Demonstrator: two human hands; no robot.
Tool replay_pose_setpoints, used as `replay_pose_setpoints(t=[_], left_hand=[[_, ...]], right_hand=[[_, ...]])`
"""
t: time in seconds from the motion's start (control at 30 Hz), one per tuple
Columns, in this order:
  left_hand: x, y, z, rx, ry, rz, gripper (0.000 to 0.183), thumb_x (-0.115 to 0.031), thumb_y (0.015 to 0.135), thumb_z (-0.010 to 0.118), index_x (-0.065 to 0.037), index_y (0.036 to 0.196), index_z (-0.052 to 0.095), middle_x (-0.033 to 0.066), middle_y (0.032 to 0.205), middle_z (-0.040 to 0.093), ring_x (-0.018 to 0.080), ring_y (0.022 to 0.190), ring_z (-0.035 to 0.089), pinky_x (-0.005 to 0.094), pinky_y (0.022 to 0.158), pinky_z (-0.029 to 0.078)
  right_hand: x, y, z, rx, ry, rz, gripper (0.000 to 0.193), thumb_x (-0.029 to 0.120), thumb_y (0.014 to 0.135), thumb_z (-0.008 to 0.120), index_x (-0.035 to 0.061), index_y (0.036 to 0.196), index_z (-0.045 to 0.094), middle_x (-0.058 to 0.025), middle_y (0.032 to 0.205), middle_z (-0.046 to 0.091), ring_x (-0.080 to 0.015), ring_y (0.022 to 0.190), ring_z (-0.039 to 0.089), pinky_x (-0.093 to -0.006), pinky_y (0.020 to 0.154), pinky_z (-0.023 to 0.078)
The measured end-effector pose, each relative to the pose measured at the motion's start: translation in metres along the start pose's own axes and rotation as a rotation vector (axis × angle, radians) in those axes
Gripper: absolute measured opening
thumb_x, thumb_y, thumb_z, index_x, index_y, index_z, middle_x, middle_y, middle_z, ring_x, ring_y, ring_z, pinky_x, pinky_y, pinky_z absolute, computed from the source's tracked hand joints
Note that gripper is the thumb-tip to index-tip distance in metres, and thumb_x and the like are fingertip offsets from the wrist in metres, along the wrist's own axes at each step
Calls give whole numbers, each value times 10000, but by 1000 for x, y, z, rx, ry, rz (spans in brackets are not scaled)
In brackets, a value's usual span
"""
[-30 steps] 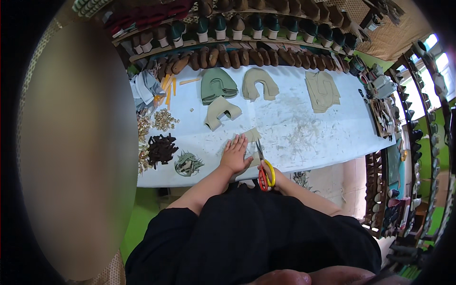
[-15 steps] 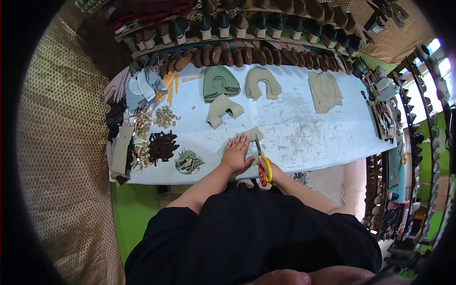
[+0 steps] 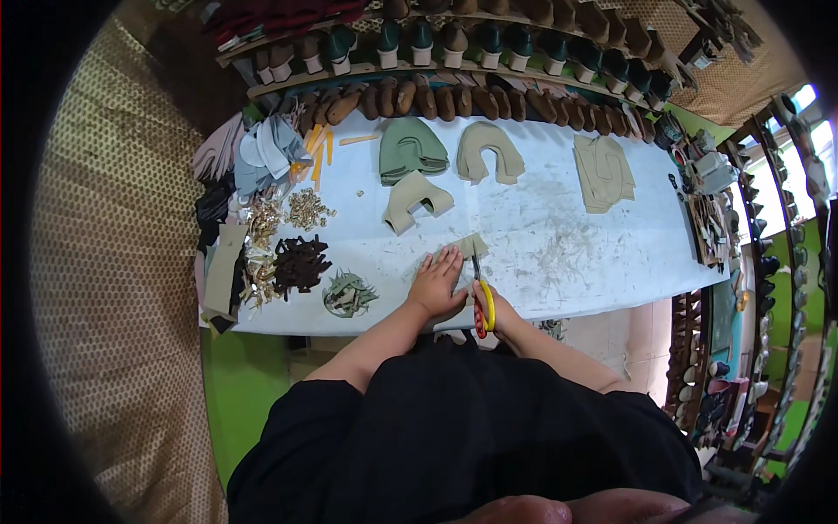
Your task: Cutting out leather or synthetic parts for shoes using scissors and organizing small components on a workbench.
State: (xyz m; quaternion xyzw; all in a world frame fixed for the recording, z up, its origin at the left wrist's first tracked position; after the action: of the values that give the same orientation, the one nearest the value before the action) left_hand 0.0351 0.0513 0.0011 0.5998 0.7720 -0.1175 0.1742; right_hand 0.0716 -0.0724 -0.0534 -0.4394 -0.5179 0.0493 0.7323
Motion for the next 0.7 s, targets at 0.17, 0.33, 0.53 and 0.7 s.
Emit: replay_pose_setpoints(t=[0.17, 0.33, 0.53, 0.7], left_hand=[[1, -1, -1, -35, -36, 13, 780, -339, 782, 590, -77, 1479, 358, 130, 1556, 338, 276, 1445, 311, 480, 1184, 189], [2, -1, -1, -64, -37, 34, 749, -299, 782, 576, -72, 1469, 381, 133, 1545, 358, 283, 1438, 324, 490, 1174, 207], [2, -2, 0, -77, -33, 50, 727, -274, 794, 575, -71, 1467, 389, 132, 1543, 362, 285, 1436, 329, 497, 1166, 221], [2, -2, 0, -55, -39, 33, 722, -265, 799, 577, -73, 1468, 387, 128, 1543, 363, 279, 1443, 317, 489, 1174, 204]], right_hand=[[-1, 2, 1, -46, 41, 24, 573, 608, 955, 474, 45, 1062, 467, -42, 664, 468, -147, 457, 479, -291, 414, 442], [2, -1, 4, -69, 38, 29, 563, 604, 953, 486, 51, 1054, 462, -42, 663, 467, -146, 457, 477, -291, 416, 445], [9, -5, 6, -105, 26, 0, 482, 552, 984, 469, 70, 989, 473, -32, 618, 458, -146, 438, 454, -289, 413, 432], [8, -2, 5, -122, -29, -24, 485, 553, 982, 475, 68, 985, 477, -29, 619, 456, -140, 440, 448, -285, 418, 425]])
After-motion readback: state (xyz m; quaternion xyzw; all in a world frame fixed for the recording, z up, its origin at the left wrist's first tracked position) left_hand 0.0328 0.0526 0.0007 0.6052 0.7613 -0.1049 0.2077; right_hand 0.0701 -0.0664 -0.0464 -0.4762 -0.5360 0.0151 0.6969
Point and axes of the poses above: each hand's wrist, its own y-axis towards the middle knuckle, its own z-axis out of the palm, x = y × z, the point moved 10 cm from there along y, towards the middle knuckle
